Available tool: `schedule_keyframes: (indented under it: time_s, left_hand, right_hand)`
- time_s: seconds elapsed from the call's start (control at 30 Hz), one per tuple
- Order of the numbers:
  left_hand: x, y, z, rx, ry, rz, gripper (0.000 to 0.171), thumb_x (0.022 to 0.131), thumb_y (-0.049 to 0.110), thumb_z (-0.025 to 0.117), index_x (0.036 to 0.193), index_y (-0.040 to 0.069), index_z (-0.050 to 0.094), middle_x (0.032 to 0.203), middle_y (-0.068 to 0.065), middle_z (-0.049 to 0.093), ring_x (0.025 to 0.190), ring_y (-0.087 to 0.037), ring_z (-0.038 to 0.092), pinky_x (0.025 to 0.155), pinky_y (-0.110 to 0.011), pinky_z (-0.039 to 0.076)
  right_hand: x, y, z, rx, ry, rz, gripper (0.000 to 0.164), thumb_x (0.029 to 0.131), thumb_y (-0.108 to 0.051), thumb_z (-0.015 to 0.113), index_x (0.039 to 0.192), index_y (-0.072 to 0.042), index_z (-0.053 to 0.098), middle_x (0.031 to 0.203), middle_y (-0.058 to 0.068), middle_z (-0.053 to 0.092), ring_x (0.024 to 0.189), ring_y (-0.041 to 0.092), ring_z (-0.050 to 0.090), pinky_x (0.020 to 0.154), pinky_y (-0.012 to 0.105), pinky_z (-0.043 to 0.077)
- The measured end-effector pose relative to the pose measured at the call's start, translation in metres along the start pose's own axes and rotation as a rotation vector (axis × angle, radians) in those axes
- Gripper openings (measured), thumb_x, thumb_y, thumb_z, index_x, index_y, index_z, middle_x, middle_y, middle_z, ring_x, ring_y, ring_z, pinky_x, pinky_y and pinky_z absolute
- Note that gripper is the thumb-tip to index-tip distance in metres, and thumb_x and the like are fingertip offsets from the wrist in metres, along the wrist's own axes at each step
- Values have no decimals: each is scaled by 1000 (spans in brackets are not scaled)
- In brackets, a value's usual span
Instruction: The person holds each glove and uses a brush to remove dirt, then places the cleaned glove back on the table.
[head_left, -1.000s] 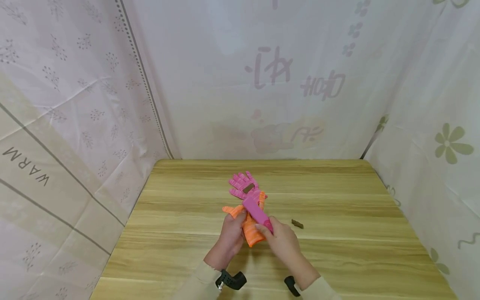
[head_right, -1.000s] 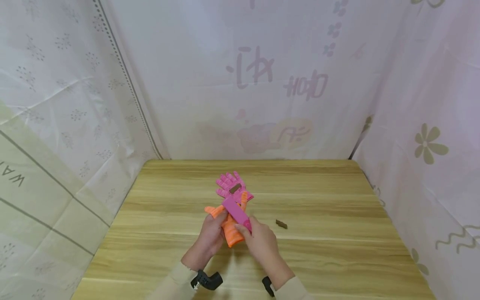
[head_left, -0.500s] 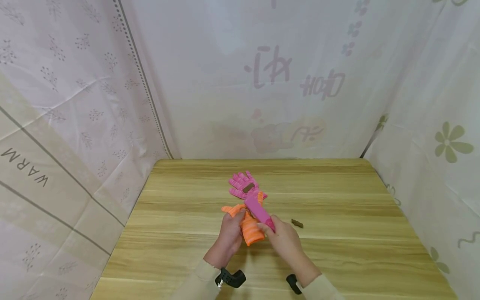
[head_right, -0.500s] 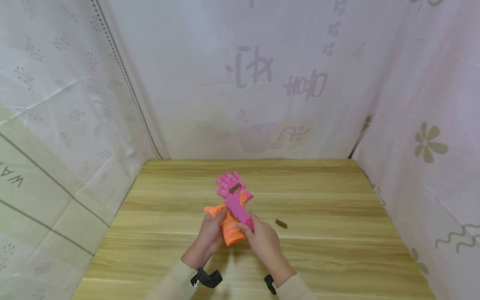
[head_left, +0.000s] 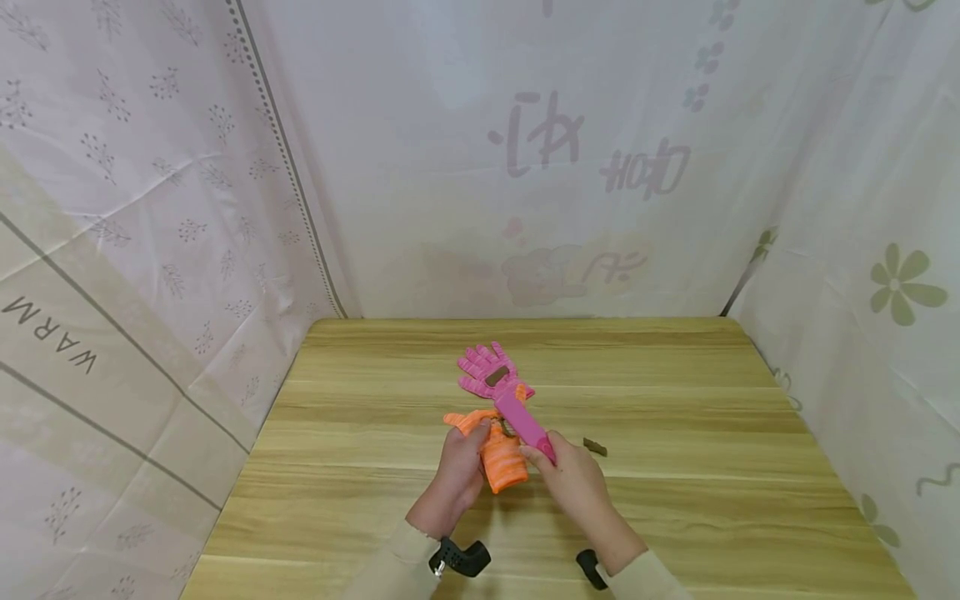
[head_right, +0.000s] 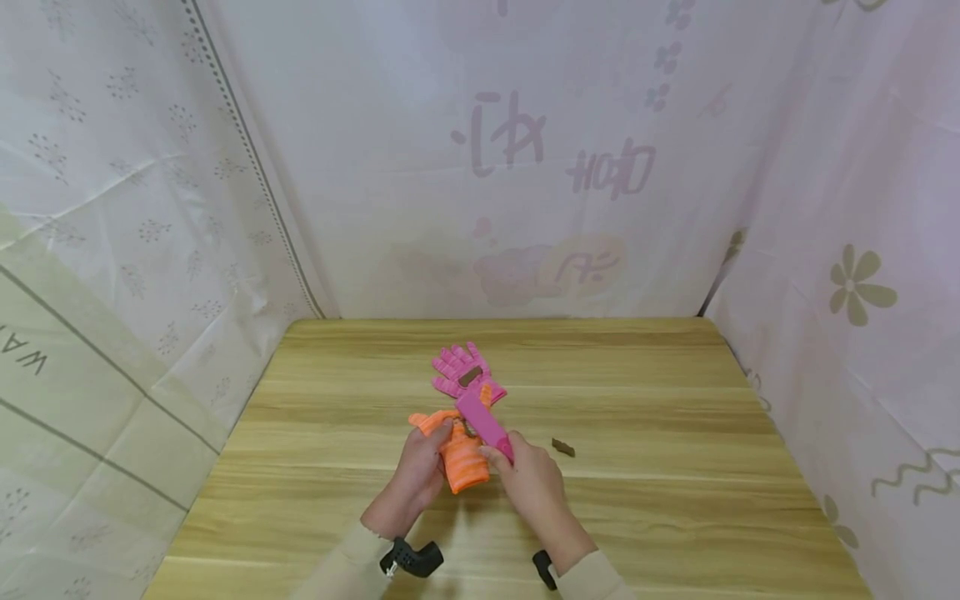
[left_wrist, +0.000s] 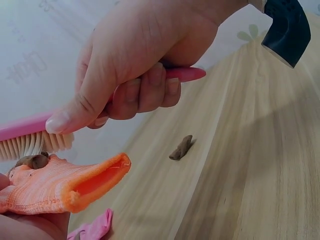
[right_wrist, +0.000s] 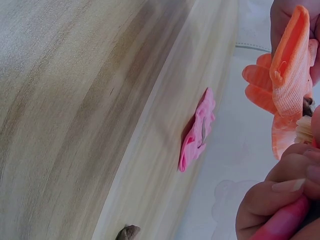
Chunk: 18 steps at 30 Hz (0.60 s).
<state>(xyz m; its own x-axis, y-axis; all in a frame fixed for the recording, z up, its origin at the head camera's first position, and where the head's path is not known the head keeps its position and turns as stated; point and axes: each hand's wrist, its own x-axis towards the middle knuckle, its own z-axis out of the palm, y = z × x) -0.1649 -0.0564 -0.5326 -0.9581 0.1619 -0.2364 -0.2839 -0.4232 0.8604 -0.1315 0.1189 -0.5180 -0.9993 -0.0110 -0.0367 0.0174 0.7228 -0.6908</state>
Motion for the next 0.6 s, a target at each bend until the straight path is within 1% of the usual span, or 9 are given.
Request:
schedule_keyframes:
  time_s: [0.2, 0.43, 0.6]
  left_hand:
    - [0, 1, -1, -4, 9, 0, 28, 107, 18, 50, 124, -4, 52, 102, -4, 63, 95, -14, 66, 82, -31, 58]
    - [-1, 1, -1, -1, 4, -1, 27, 107, 18, 50, 123, -4, 53, 102, -4, 63, 94, -14, 65, 81, -30, 57]
    - [-2, 2, -1, -3, 3, -9, 25, 108, 19, 49, 120, -3, 54, 99, -3, 63, 93, -14, 64, 79, -30, 57]
  right_hand:
    - [0, 0, -1, -3, 4, -13, 41, 96, -51, 62, 83, -15, 51, 62, -5, 35, 53, 10, 32, 48, 23, 25]
    - [-1, 1, -2, -3, 7, -7, 42, 96, -53, 62, 82, -14, 51, 62, -4, 37, 53, 10, 34, 48, 24, 26]
    - [0, 1, -2, -12, 13, -2, 39, 97, -47, 64, 80, -14, 50, 62, -4, 37, 53, 11, 34, 49, 24, 26]
